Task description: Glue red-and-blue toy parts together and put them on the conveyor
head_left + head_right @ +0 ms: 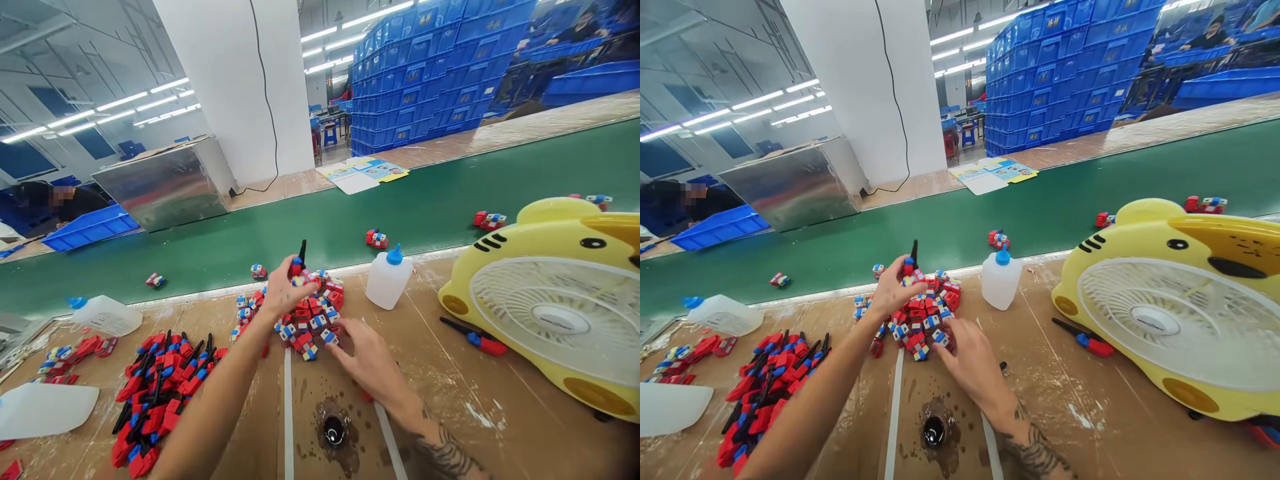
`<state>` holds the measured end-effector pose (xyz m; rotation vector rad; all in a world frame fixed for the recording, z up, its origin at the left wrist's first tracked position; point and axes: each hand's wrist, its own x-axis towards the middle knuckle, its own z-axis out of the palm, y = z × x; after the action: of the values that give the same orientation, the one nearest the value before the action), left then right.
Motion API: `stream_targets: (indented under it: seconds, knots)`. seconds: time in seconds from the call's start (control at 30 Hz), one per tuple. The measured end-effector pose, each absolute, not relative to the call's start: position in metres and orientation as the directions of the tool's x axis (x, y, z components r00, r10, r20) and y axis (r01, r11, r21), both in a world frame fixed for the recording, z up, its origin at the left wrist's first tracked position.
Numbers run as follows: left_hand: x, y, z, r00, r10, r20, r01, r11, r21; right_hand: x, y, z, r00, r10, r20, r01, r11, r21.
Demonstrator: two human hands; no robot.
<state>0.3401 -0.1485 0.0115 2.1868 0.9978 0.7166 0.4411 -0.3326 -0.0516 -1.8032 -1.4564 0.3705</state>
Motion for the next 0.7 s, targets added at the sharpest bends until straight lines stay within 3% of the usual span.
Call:
stream_targets:
  seconds: [0.2,0.33,0.4,0.5,0.57,0.7]
  knots:
    - [0.442,-0.046,0.008,0.699,0.714,-0.047,0.667,-0.626,0.404,0.445,-0.322,-0.075,0.250,0.957,0.145,0.731,-0.088,-0.677]
    - [0.487,-0.021,-0.011,0.692,0.676,-0.252,0.722,-0.653,0.231,0.457,-0.330,-0.070,0.237,0.964,0.123,0.679,-0.075,-0.730]
    - [0.498,-0.015,-0.022,0.682,0.663,-0.308,0.727,-0.661,0.186,0.467,-0.337,-0.064,0.262,0.960,0.097,0.546,-0.065,-0.835]
    - [0.503,-0.014,-0.033,0.691,0.648,-0.319,0.715,-0.675,0.179,0.478,-0.343,-0.060,0.308,0.951,0.039,0.165,-0.013,-0.986]
    - [0.498,-0.017,-0.034,0.718,0.637,-0.281,0.693,-0.692,0.202,0.480,-0.346,-0.062,0.316,0.949,0.009,-0.039,0.023,-0.999]
    - [0.452,-0.027,-0.019,0.773,0.616,-0.152,0.634,-0.738,0.232,0.476,-0.352,-0.074,0.329,0.938,-0.112,-0.292,-0.012,-0.956]
